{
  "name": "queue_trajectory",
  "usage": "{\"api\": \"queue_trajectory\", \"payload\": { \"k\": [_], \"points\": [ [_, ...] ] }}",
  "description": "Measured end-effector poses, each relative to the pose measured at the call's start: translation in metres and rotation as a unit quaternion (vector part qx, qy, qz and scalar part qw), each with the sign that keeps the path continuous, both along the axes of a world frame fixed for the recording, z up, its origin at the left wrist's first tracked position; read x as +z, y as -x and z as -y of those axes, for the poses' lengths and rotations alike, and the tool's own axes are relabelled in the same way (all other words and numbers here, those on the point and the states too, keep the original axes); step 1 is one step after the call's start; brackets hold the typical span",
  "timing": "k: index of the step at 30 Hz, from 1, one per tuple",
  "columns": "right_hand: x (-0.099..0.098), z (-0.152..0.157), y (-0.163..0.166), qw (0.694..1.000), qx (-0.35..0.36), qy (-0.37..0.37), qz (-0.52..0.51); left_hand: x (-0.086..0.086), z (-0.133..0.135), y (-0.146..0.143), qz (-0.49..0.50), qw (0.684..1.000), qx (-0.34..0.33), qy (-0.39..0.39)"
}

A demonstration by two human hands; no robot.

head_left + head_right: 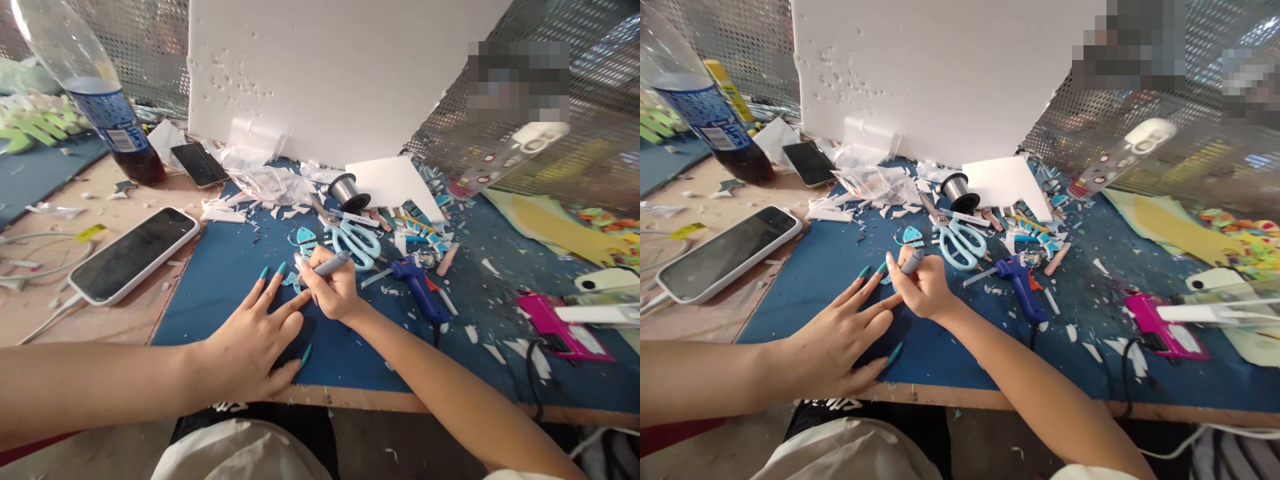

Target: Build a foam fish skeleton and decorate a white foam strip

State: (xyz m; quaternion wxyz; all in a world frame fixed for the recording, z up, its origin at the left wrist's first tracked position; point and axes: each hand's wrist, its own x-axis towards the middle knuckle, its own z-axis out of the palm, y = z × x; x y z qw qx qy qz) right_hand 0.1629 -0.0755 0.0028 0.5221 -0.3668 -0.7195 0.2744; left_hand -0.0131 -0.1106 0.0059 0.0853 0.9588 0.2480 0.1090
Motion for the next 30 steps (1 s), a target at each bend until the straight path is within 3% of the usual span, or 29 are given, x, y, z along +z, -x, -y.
{"api": "queue_trajectory", "payload": {
  "k": [5, 11, 30],
  "points": [
    [-0.002, -0.001, -0.004, 1.000, -0.016, -0.002, -0.027, -0.001, 0.000, 0.001, -0.005, 1.000, -0.002, 0.005],
    [0.002, -0.001, 0.004, 0.998, 0.000, 0.057, -0.022, 0.000, -0.001, 0.001, -0.004, 1.000, 0.000, 0.014],
    [0.002, 0.000, 0.008, 0.999, -0.014, 0.032, 0.042, 0.001, -0.001, 0.000, 0.002, 1.000, 0.000, 0.028]
  ]
}}
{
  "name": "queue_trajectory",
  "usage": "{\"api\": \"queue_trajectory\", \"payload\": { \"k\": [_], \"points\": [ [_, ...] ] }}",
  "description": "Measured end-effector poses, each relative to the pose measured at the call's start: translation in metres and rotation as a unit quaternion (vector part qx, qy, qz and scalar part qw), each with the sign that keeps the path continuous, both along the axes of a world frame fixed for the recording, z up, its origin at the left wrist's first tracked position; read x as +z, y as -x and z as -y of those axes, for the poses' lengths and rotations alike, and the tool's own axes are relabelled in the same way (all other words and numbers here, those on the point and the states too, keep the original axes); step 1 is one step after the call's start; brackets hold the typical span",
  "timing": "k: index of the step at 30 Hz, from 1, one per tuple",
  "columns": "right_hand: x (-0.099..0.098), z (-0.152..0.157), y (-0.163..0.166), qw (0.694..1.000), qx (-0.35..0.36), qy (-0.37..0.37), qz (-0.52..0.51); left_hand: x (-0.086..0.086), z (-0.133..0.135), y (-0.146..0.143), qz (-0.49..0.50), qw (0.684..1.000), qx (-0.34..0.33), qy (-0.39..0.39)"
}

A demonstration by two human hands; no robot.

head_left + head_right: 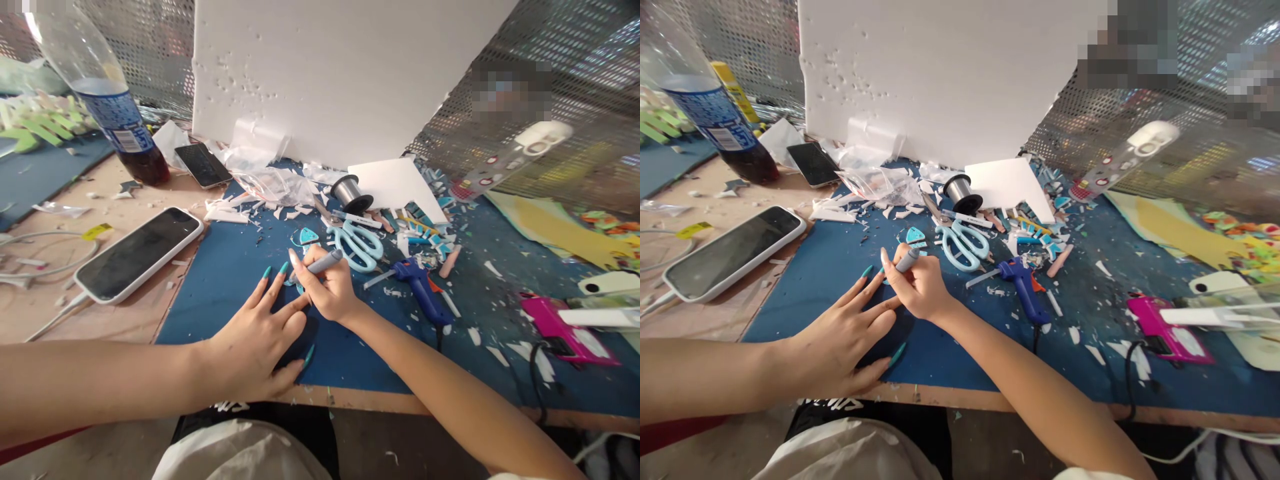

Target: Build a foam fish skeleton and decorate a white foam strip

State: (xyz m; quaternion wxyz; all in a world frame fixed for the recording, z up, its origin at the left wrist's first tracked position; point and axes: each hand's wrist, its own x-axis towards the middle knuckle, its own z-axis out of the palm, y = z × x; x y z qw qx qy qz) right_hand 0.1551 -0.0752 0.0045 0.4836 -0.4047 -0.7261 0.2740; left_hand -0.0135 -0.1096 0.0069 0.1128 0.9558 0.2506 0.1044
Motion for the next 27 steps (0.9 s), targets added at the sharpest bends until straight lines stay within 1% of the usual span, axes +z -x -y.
{"api": "queue_trajectory", "payload": {
  "k": [10, 16, 21, 27],
  "points": [
    [0.0017, -0.0007, 0.0009, 1.000, 0.012, -0.015, 0.016, 0.0013, 0.0009, -0.0004, -0.008, 1.000, 0.003, 0.001],
    [-0.0006, 0.0000, 0.0001, 1.000, 0.000, -0.022, 0.002, 0.0025, 0.0005, -0.0006, -0.003, 1.000, 0.000, -0.007],
    [-0.0003, -0.0010, 0.0006, 1.000, 0.018, -0.024, 0.001, 0.0025, -0.0001, -0.0002, -0.002, 1.000, 0.002, -0.001],
    [-0.0018, -0.0021, 0.0006, 1.000, 0.017, -0.020, 0.013, 0.0014, -0.0001, -0.0004, -0.007, 1.000, 0.002, 0.006]
  ]
}}
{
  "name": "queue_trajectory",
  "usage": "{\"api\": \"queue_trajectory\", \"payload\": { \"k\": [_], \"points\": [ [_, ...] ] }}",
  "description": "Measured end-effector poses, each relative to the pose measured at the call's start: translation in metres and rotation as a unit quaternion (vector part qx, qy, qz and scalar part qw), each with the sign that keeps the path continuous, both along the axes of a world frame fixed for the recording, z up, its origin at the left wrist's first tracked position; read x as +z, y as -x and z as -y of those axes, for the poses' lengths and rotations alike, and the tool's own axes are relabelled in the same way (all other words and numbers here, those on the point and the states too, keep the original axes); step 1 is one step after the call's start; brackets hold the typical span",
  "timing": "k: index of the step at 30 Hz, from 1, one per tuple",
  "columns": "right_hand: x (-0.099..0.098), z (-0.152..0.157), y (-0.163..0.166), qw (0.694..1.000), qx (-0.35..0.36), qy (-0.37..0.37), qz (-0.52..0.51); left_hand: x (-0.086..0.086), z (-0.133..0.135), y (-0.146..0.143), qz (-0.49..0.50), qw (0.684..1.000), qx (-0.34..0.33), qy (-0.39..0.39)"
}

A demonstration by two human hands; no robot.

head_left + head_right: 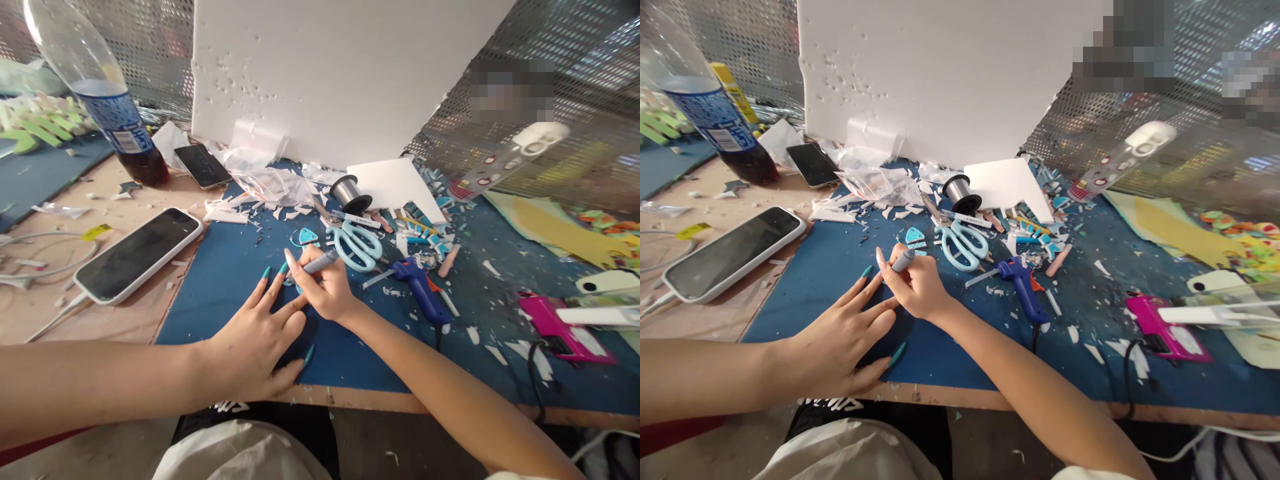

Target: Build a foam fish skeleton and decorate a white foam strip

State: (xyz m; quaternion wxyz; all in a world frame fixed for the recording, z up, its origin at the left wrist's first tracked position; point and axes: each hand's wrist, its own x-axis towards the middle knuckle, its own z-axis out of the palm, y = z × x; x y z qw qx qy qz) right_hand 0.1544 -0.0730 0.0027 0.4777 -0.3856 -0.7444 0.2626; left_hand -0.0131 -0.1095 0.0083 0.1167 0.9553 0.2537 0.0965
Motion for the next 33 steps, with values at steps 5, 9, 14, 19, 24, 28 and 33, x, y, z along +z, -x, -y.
{"api": "queue_trajectory", "payload": {
  "k": [5, 9, 14, 19, 24, 28, 33],
  "points": [
    [0.000, 0.000, 0.001, 1.000, 0.003, 0.004, 0.002, 0.000, -0.001, -0.001, -0.006, 1.000, 0.000, 0.000],
    [0.001, 0.000, 0.001, 1.000, -0.001, 0.009, -0.004, 0.000, 0.000, 0.000, -0.005, 1.000, 0.002, 0.001],
    [0.003, 0.003, -0.006, 0.998, -0.033, 0.016, -0.049, 0.000, 0.000, 0.001, -0.006, 1.000, 0.001, 0.009],
    [0.002, 0.005, -0.015, 0.997, -0.025, 0.033, -0.070, 0.001, 0.000, 0.001, -0.014, 1.000, -0.008, 0.009],
    [0.001, 0.006, -0.016, 0.997, -0.016, 0.038, -0.072, 0.000, 0.001, 0.002, -0.014, 1.000, -0.009, -0.011],
    [0.000, 0.006, -0.015, 0.996, -0.009, 0.045, -0.078, 0.000, 0.000, 0.001, -0.013, 1.000, -0.010, -0.014],
    [-0.001, 0.005, -0.015, 0.996, -0.005, 0.047, -0.082, 0.000, -0.001, 0.001, -0.012, 1.000, -0.016, -0.015]
  ]
}}
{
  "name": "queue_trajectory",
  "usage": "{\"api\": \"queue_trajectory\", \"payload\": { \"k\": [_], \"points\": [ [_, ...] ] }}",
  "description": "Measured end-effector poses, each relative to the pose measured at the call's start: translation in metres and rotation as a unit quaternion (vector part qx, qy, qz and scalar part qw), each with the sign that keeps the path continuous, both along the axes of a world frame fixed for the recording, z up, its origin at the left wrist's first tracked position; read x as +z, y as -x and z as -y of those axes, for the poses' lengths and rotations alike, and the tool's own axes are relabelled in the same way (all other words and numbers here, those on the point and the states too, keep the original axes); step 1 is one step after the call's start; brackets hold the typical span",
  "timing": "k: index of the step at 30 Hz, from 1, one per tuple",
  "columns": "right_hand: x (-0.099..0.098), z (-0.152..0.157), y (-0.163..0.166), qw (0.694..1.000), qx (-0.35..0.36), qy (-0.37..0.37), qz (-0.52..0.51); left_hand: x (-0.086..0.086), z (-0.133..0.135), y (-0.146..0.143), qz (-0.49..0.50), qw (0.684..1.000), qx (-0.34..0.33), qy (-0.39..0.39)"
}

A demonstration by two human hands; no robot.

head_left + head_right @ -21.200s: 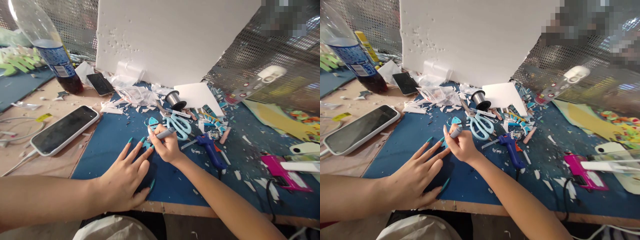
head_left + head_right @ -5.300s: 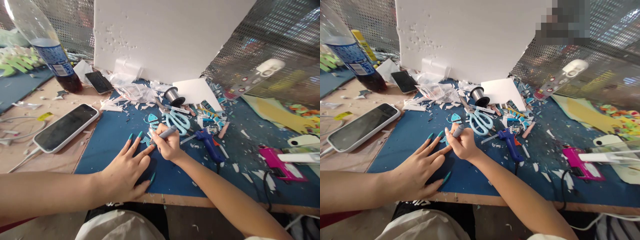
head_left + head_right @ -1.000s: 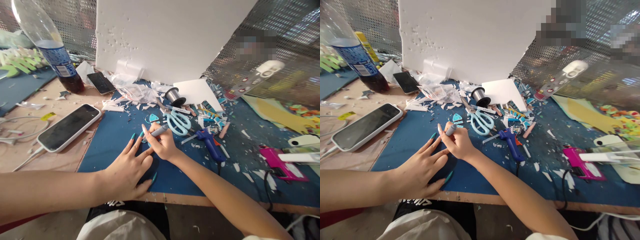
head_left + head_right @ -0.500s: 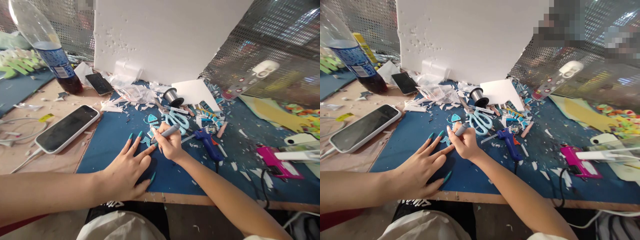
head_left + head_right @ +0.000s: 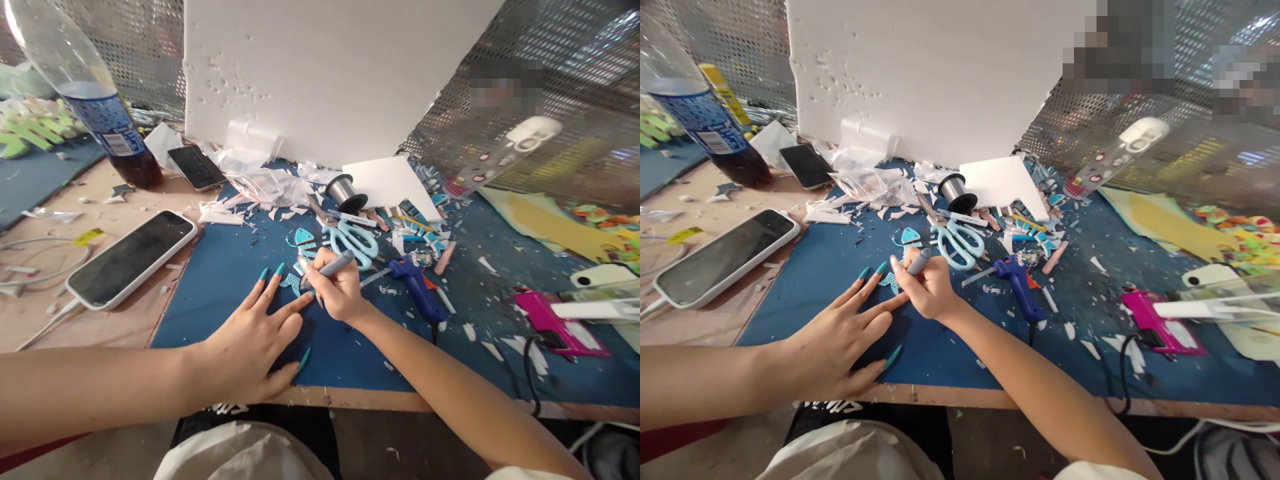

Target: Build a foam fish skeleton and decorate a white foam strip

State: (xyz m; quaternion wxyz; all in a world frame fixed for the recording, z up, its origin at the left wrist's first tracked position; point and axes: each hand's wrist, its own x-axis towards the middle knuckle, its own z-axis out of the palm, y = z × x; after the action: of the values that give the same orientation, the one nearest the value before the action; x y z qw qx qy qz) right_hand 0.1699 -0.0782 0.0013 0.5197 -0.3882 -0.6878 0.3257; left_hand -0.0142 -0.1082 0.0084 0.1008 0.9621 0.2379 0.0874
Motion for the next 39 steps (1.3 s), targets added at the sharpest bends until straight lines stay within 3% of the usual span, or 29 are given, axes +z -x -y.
{"api": "queue_trajectory", "payload": {
  "k": [39],
  "points": [
    [0.0021, 0.0012, 0.0022, 0.999, 0.017, -0.012, 0.025, -0.0028, -0.0005, -0.0003, -0.003, 1.000, 0.000, -0.019]
  ]
}}
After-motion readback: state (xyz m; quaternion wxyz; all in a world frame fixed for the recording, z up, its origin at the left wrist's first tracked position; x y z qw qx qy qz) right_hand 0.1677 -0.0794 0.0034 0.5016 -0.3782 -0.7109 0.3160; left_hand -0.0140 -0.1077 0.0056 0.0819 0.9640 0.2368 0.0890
